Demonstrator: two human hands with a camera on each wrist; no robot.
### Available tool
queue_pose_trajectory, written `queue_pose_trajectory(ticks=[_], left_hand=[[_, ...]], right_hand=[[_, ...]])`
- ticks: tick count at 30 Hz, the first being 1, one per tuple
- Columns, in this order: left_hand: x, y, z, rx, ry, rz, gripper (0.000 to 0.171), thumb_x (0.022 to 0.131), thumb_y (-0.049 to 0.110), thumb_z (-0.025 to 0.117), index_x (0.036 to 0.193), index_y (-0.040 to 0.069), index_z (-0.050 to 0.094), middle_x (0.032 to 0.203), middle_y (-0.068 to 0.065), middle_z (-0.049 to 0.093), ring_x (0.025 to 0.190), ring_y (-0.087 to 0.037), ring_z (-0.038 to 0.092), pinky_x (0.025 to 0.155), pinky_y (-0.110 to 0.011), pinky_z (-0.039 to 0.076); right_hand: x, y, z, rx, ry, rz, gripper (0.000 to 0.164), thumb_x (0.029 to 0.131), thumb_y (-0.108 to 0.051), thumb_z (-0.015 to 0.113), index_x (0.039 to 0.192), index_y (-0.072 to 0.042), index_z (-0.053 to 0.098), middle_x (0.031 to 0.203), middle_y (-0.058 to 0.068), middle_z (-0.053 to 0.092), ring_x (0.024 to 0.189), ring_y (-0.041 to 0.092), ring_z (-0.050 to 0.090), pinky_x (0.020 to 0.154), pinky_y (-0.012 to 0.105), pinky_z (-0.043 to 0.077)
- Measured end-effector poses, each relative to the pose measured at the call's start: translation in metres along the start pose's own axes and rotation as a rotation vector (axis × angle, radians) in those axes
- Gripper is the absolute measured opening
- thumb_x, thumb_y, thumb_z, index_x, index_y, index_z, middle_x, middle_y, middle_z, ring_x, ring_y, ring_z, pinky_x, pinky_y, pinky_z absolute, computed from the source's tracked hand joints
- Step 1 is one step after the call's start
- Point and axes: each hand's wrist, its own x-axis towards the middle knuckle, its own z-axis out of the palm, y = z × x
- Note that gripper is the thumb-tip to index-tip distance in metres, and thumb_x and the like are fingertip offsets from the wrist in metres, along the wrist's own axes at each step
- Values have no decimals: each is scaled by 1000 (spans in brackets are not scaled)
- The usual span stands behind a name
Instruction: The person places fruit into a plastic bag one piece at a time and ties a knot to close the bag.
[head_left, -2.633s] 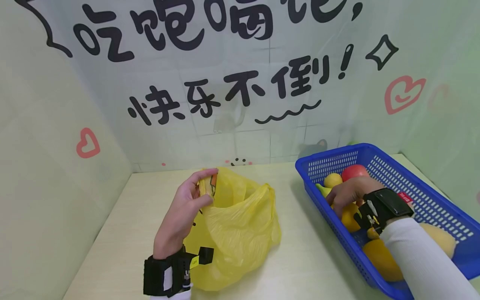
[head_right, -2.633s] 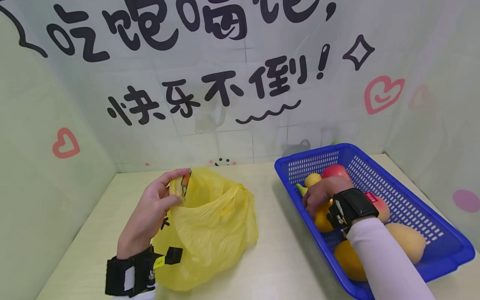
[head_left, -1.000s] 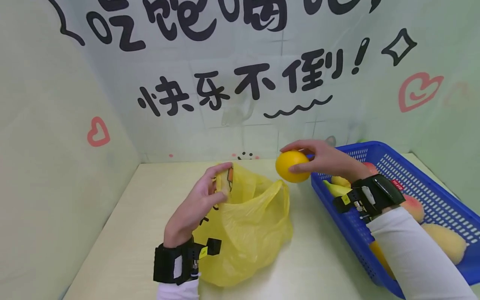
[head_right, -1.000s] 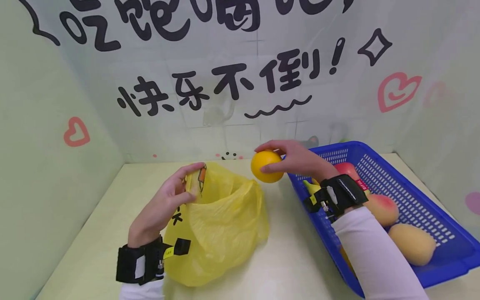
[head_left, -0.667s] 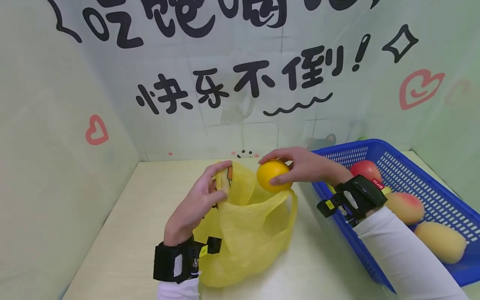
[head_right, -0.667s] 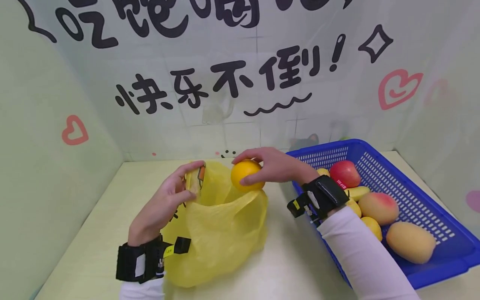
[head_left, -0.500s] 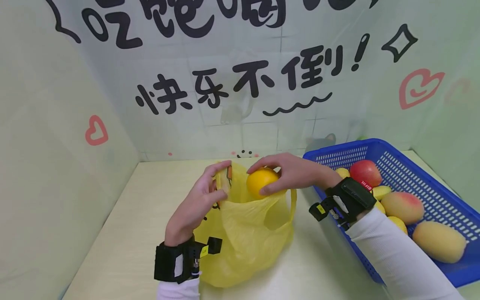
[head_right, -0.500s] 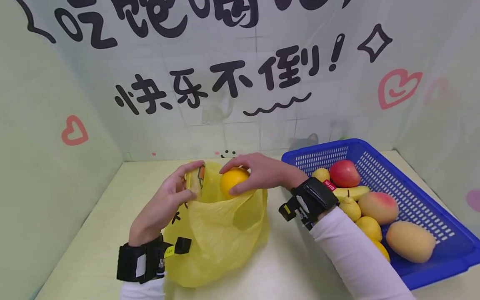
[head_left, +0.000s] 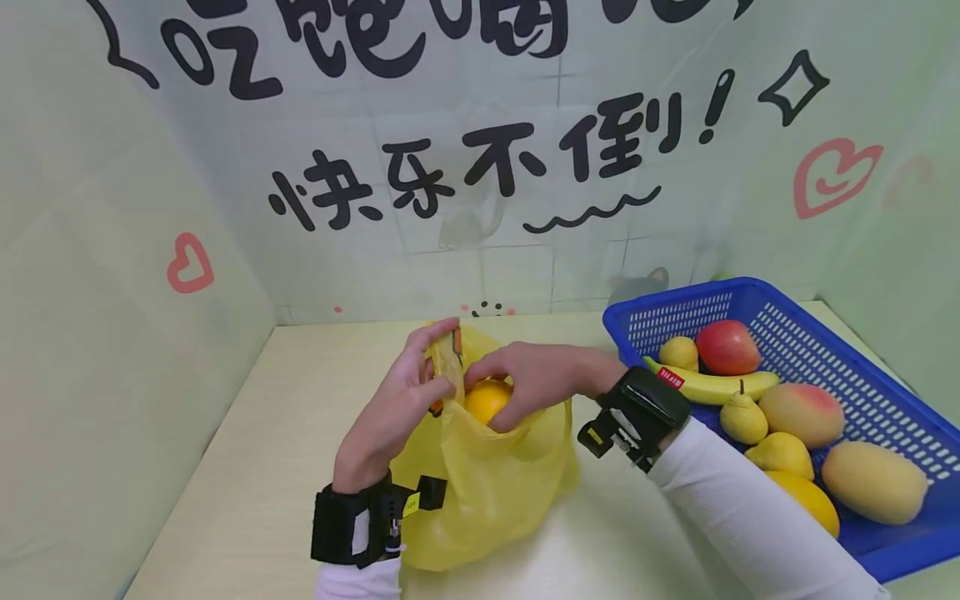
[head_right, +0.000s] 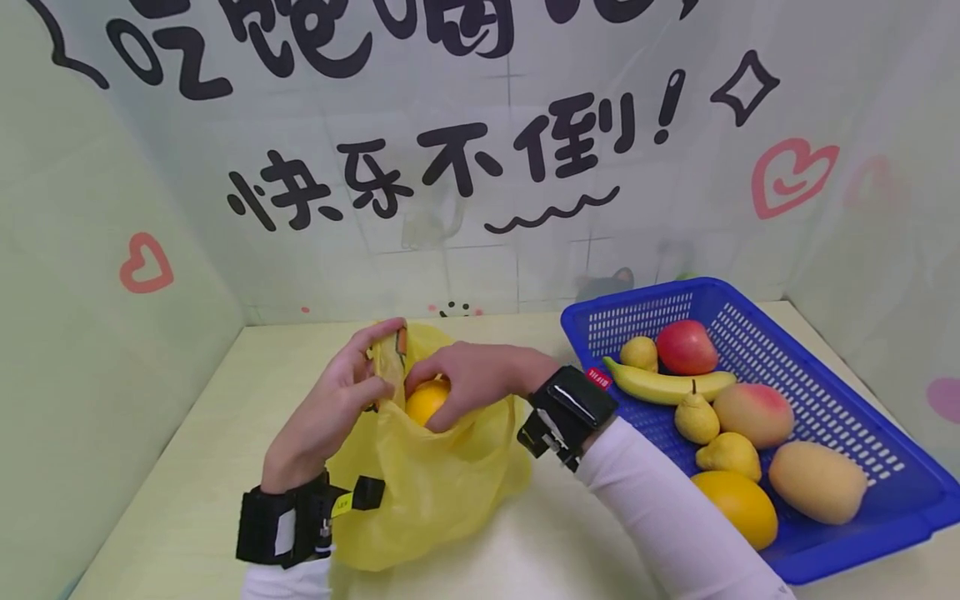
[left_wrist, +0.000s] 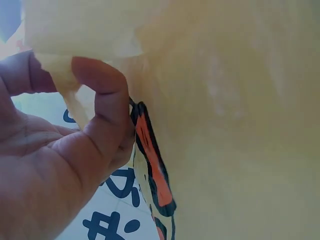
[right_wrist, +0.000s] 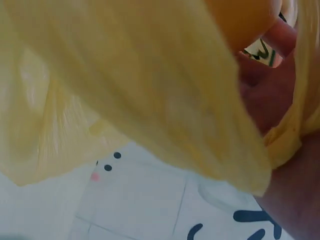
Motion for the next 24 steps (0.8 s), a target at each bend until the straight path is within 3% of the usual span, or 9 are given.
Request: queue_pose_trajectory(ticks=[4,9,14,20,24], left_hand=[[0,-1,0,-12,2,13,73,87,-6,39,155,12,17,152,-16,28,121,-36,43,83,-17,47],[1,0,1,-40,10,51,75,85,-10,37,155,10,17,155,-11,22,127,-37,40,87,-17,47],[2,1,3,-51,34,91,75,84,-11,37,154,11,21,155,-5,17,133,-34,35,87,-17,46],[2,1,1,-75,50,93,76,84,-11,36,154,14,21,152,-9,23,133,-35,34,88,-18,47],[1,1,0,-103,56,100,76,85,-11,36,154,15,21,152,-11,25,129,-35,35,86,-18,48]], right_hand=[[12,-1,10,-42,-47,-25,34,77,-22,71,110,-20,65,92,-8,59,85,10,54,76,22,43],[25,-4,23,-68,-78,-40,16,75,-7,69,86,-14,60,74,-9,48,69,6,49,64,18,38],[34,-6,34,-91,-134,-72,27,77,0,62,65,-18,46,59,-10,34,53,5,38,52,16,29],[40,-6,44,-241,-176,-207,29,87,-2,55,66,-17,40,61,-10,27,57,2,31,57,13,24],[41,-6,53,-210,-160,-155,26,92,-8,58,70,-13,44,65,-8,29,62,2,35,61,12,27]])
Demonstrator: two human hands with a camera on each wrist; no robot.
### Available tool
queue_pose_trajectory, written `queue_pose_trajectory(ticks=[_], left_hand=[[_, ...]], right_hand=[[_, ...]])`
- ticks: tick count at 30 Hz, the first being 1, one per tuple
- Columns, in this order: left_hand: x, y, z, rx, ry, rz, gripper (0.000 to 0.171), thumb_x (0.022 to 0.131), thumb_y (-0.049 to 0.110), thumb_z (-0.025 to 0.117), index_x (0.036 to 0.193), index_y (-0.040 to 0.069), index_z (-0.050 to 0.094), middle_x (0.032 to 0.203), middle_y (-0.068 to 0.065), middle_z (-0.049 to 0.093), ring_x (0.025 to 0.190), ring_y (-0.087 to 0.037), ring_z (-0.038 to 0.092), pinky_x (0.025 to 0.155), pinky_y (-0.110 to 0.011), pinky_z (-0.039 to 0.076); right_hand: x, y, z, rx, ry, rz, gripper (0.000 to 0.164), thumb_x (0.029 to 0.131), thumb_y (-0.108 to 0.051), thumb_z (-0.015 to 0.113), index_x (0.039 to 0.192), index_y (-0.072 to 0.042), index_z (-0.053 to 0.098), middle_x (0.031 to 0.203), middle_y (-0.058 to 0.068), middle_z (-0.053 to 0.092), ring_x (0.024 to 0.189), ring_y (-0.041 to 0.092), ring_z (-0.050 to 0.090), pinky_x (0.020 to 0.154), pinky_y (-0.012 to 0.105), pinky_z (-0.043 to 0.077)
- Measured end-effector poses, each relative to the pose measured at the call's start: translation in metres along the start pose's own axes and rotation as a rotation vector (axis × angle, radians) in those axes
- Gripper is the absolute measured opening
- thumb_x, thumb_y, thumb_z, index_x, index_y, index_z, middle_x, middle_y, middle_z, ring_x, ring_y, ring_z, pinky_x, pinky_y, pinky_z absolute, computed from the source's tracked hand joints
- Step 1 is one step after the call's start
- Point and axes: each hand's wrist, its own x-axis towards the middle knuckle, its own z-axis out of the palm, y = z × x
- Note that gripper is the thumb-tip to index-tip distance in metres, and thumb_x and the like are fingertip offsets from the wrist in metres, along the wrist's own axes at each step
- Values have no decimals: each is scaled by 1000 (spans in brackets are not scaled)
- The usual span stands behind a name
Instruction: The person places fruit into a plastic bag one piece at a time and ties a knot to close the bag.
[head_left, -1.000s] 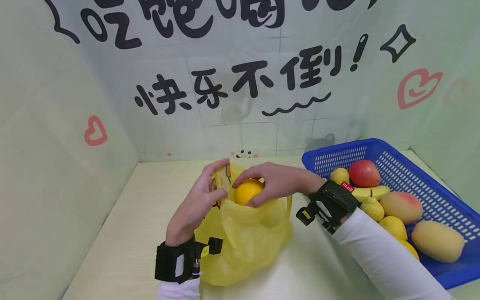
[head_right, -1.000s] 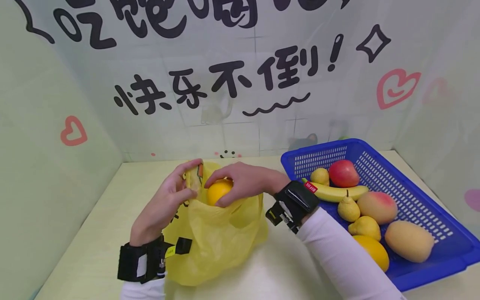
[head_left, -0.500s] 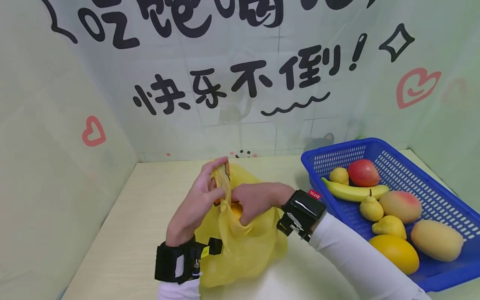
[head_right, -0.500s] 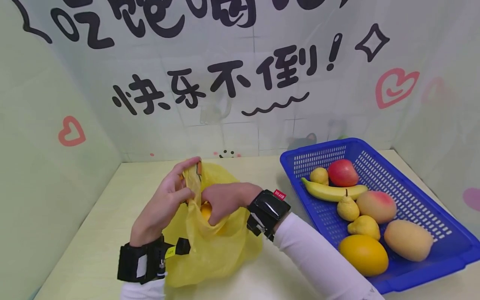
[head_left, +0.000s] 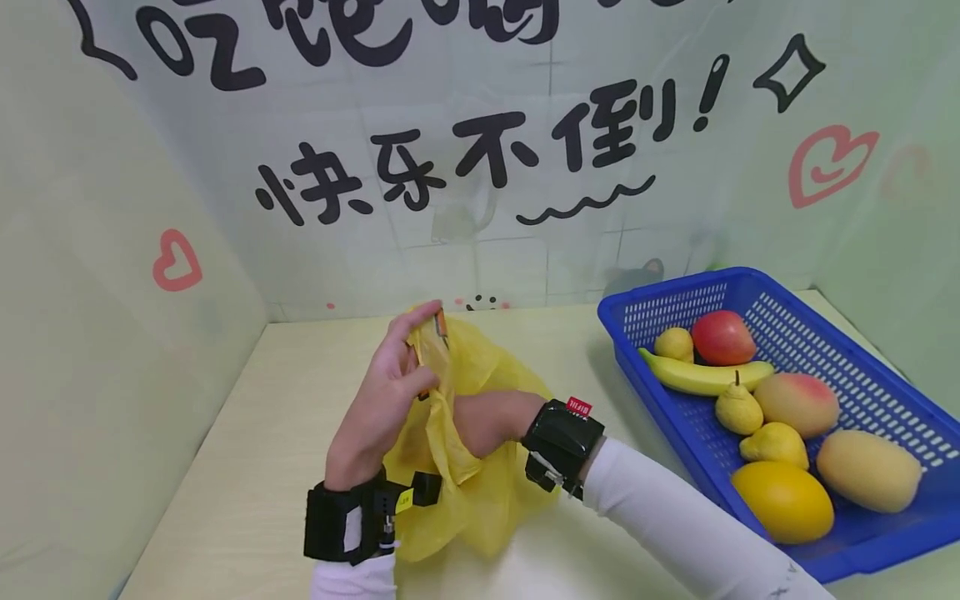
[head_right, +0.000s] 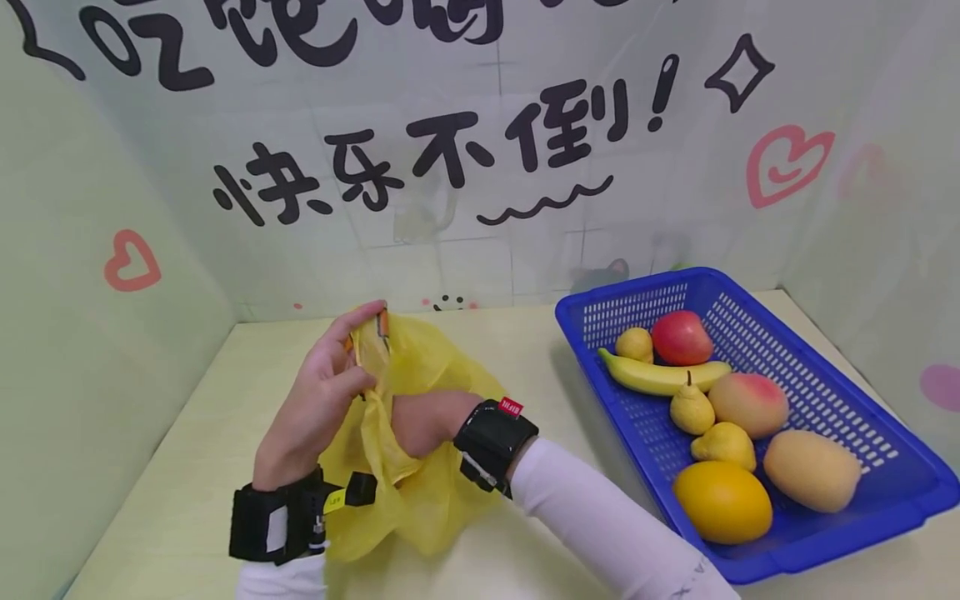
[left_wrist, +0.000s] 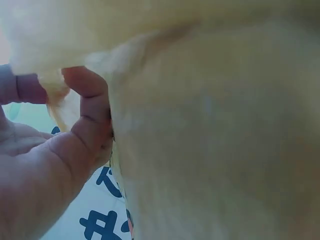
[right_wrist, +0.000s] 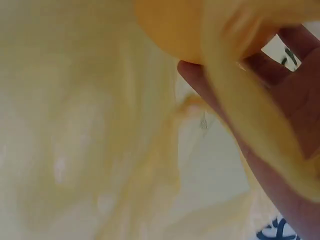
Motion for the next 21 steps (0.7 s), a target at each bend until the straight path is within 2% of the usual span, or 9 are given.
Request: queue_pose_trajectory(ticks=[3,6,11,14,18,21], left_hand=[[1,0,-1,-29,-7,32,76,83,-13,36,154,11,20,151,-14,24,123,-35,38,84,-17,50],[2,-1,-3,-42,-18,51,77,83,-14,36,154,9,20,148,-16,24,117,-33,40,82,-17,51],[0,0,-5,-41,0,35,77,83,-14,36,154,11,20,148,-20,25,114,-33,42,79,-17,50],[-1,1,-7,-43,10,33,78,83,-13,35,154,12,20,150,-18,25,117,-33,41,81,-18,51],[-2,2,-8,-43,6,31,78,83,-13,35,154,12,19,150,-19,26,119,-34,40,84,-18,52],[-2,1,-9,-45,5,25,78,83,-12,35,155,12,18,151,-19,26,120,-35,40,85,-18,53]], right_hand=[[2,-2,7,120,19,84,22,89,-11,67,77,-11,49,71,-7,32,68,2,39,66,12,30],[5,-3,14,196,30,118,22,84,-11,74,82,-10,52,74,-7,35,74,1,41,70,12,32],[8,-4,22,256,10,89,22,79,-5,76,87,-10,56,78,-9,39,79,-1,43,74,12,35],[7,-5,24,234,-13,87,24,79,-1,72,87,-13,53,80,-8,38,81,0,42,75,12,34],[3,-5,25,135,-33,106,26,79,-1,69,80,-17,48,79,-9,34,79,2,38,72,13,29],[0,-2,26,107,-19,109,27,77,-1,69,81,-17,48,79,-9,35,80,2,38,71,13,29]])
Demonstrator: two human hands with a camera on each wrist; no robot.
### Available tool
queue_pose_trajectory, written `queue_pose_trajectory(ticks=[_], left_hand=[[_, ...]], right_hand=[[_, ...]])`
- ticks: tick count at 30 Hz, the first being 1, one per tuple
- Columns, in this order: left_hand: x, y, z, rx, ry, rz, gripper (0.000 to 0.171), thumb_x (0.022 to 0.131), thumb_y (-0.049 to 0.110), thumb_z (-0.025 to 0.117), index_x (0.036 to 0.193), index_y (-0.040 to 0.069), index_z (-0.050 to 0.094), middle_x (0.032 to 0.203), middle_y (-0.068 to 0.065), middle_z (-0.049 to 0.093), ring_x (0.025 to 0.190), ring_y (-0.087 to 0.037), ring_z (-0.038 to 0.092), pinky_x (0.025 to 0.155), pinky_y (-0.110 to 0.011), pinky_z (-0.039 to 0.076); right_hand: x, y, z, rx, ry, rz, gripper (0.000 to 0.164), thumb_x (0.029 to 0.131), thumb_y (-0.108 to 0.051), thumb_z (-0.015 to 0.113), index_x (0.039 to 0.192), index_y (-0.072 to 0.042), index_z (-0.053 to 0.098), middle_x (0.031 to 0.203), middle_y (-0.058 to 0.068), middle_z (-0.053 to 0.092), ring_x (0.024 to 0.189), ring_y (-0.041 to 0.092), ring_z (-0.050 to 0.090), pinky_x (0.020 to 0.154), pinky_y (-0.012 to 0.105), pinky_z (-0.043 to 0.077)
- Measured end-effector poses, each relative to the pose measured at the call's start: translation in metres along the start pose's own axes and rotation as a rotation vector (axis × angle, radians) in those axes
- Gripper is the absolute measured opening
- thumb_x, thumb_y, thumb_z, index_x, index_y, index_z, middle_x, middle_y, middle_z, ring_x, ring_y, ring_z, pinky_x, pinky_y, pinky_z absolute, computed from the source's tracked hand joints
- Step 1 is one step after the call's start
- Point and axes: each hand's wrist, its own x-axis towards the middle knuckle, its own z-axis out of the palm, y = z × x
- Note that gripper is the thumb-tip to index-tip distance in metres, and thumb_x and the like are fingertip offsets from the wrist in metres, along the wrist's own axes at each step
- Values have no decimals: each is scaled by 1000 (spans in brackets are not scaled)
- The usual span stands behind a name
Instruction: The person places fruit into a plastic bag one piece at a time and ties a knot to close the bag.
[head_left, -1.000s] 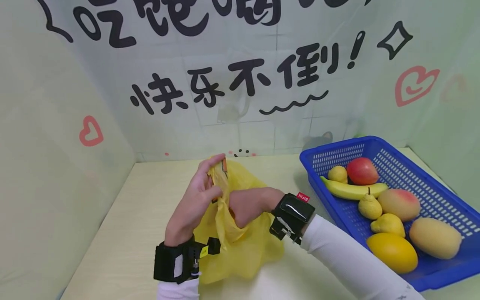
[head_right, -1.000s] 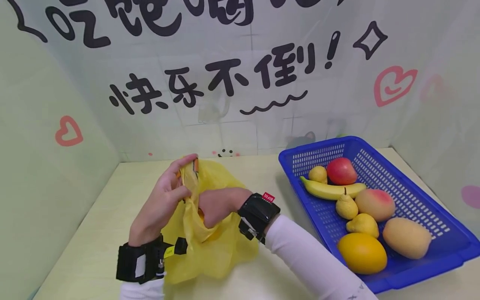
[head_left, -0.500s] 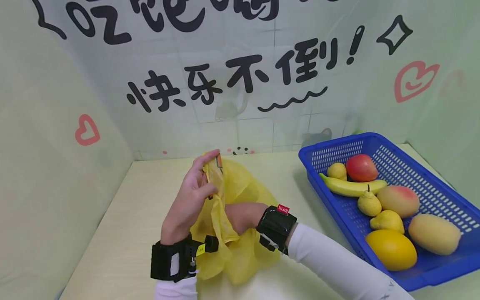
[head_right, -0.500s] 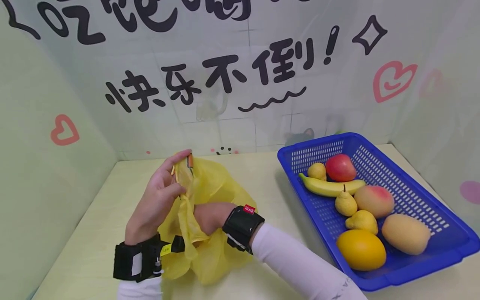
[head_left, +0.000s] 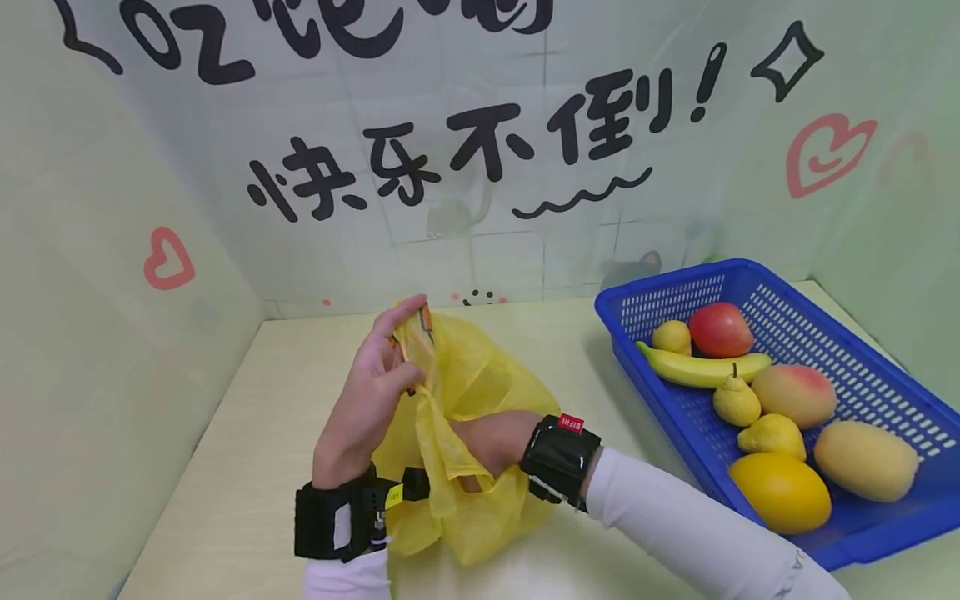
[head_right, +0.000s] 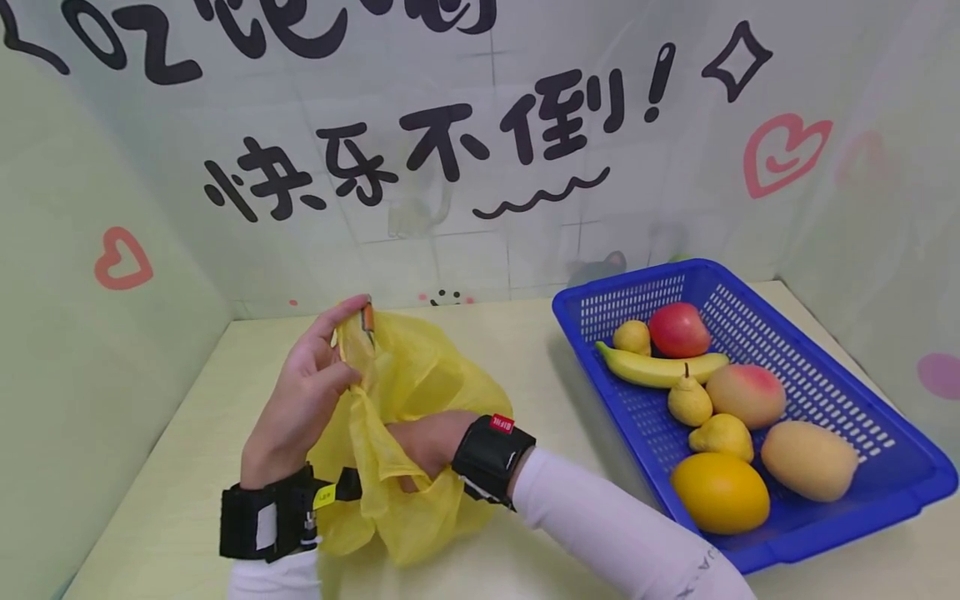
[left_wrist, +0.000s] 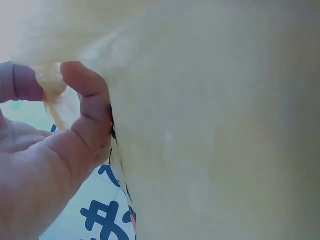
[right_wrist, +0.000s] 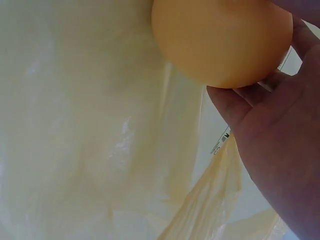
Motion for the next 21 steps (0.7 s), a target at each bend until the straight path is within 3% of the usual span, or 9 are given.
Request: queue_pose_trajectory(ticks=[6,9,16,21], left_hand=[[0,0,-1,-10,8,0,78,83,-13,34,155,12,17,153,-18,24,123,-36,39,86,-20,54],[0,1,-1,-8,1,-7,77,83,-12,34,155,13,17,152,-20,24,123,-37,38,87,-20,54],[2,-1,0,31,-12,-15,76,84,-13,35,154,9,16,154,-21,22,129,-38,36,90,-20,54],[3,-3,0,35,-21,-28,75,86,-13,35,154,9,15,156,-20,20,129,-38,36,89,-19,53]], right_hand=[[-3,10,-1,-21,49,-57,24,82,-6,65,100,-16,52,90,-10,41,91,2,40,83,13,31],[-4,13,-3,-40,64,-43,24,85,-10,68,102,-18,53,92,-8,44,93,4,42,85,14,33],[-3,15,-10,-170,66,-43,30,85,-18,68,111,-14,55,111,-2,51,106,13,45,96,20,36],[-2,13,-15,-163,34,-95,17,84,-16,68,95,-13,56,90,-6,46,90,7,45,82,15,35]])
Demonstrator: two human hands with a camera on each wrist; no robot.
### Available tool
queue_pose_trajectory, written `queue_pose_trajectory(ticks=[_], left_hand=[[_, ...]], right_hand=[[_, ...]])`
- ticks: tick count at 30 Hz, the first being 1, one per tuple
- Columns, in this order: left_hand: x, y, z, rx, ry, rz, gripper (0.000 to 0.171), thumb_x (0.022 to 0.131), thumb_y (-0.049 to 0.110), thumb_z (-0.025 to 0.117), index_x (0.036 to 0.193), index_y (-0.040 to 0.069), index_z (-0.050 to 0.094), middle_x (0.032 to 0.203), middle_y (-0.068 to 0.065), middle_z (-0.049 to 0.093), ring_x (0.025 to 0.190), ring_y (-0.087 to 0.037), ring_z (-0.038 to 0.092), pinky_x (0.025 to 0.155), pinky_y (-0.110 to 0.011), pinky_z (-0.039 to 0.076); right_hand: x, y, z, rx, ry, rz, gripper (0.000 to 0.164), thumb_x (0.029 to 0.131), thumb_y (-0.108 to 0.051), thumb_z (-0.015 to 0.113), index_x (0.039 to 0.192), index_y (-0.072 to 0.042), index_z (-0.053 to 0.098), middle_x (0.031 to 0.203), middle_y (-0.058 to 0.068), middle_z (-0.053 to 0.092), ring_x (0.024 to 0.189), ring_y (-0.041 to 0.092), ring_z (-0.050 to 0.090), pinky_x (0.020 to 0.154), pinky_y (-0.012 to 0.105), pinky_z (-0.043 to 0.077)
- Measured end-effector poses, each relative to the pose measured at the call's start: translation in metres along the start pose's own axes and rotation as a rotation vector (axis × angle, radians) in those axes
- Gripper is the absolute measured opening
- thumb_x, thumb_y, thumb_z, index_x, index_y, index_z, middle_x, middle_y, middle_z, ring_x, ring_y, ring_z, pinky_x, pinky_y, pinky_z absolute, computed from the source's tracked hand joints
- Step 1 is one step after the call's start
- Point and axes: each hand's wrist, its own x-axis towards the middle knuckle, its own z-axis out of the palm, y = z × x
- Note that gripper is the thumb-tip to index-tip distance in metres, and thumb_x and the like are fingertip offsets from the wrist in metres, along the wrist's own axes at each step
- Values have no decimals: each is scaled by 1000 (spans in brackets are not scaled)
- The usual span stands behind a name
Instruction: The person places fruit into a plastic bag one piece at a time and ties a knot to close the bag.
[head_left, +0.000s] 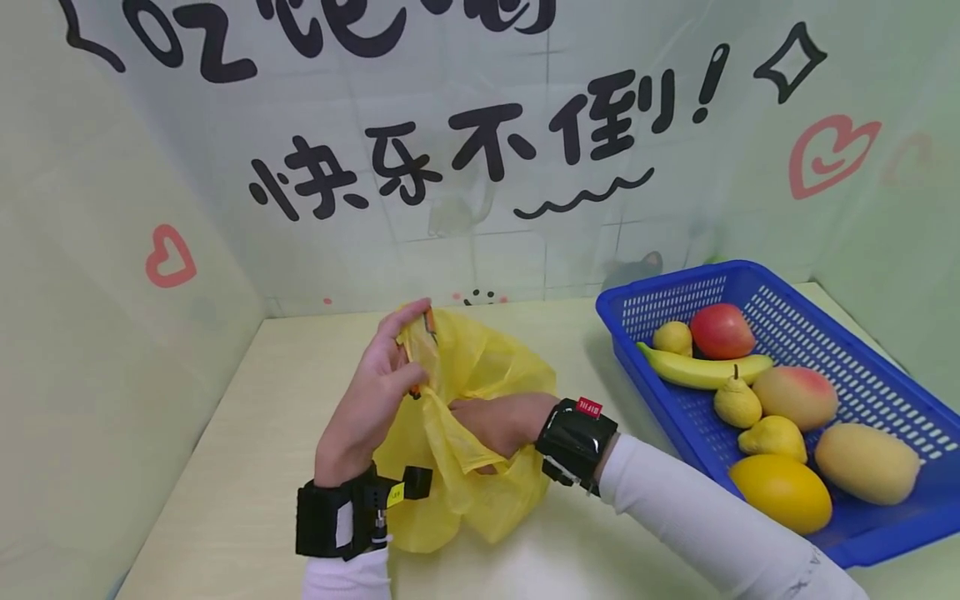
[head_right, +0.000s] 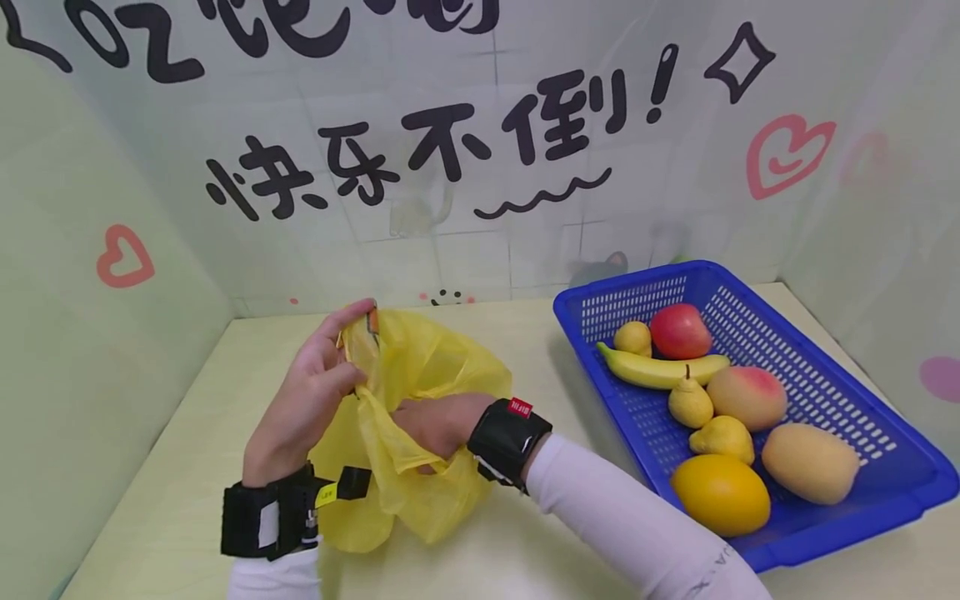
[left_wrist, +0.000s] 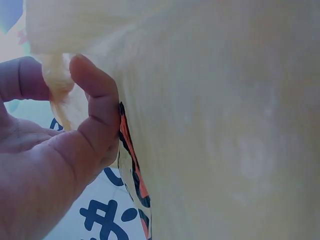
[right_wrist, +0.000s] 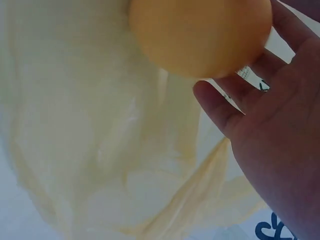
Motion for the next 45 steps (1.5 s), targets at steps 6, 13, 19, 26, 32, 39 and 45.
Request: queue_pose_trajectory(ticks=[6,13,19,26,32,39,45], left_hand=[[-1,0,1,1,6,-36,75,87,-10,36,155,13,16,154,-18,25,126,-38,39,86,-19,53],[-2,1,1,13,4,-49,75,87,-10,36,155,14,16,153,-19,26,125,-38,40,86,-20,54],[-2,2,1,28,-9,-84,74,88,-7,36,155,15,15,153,-20,28,124,-40,42,86,-21,54],[-2,2,0,49,-29,-88,75,87,-8,36,156,14,14,153,-21,27,122,-36,45,89,-21,54],[-2,2,-1,45,-39,-75,75,87,-9,36,156,12,13,150,-21,29,113,-25,51,87,-20,55],[-3,3,-1,52,-38,-68,75,87,-9,35,156,12,13,151,-23,28,116,-27,49,88,-21,55],[-2,3,-1,56,-38,-73,76,87,-9,36,156,13,13,150,-22,29,114,-25,50,88,-22,55]], right_hand=[[-5,-1,-6,138,-30,66,14,89,-21,67,84,-18,55,73,-10,43,73,2,46,69,15,36],[-15,-3,-18,158,-16,119,4,92,-21,64,93,-21,60,76,-10,50,77,6,53,72,19,41],[-34,4,-41,187,42,86,35,89,-9,60,123,-14,63,119,-3,67,114,16,63,98,29,51],[-60,11,-68,239,115,176,41,95,-20,60,135,-12,58,133,7,63,124,23,60,102,37,51],[-82,25,-86,147,267,244,34,97,-18,55,129,-9,62,129,9,65,122,24,60,101,41,52],[-111,61,-95,129,432,363,26,97,-15,55,120,-8,66,120,10,69,114,26,62,99,45,52],[-134,84,-98,135,424,526,28,97,-16,54,121,-7,64,119,12,67,110,27,62,97,47,52]])
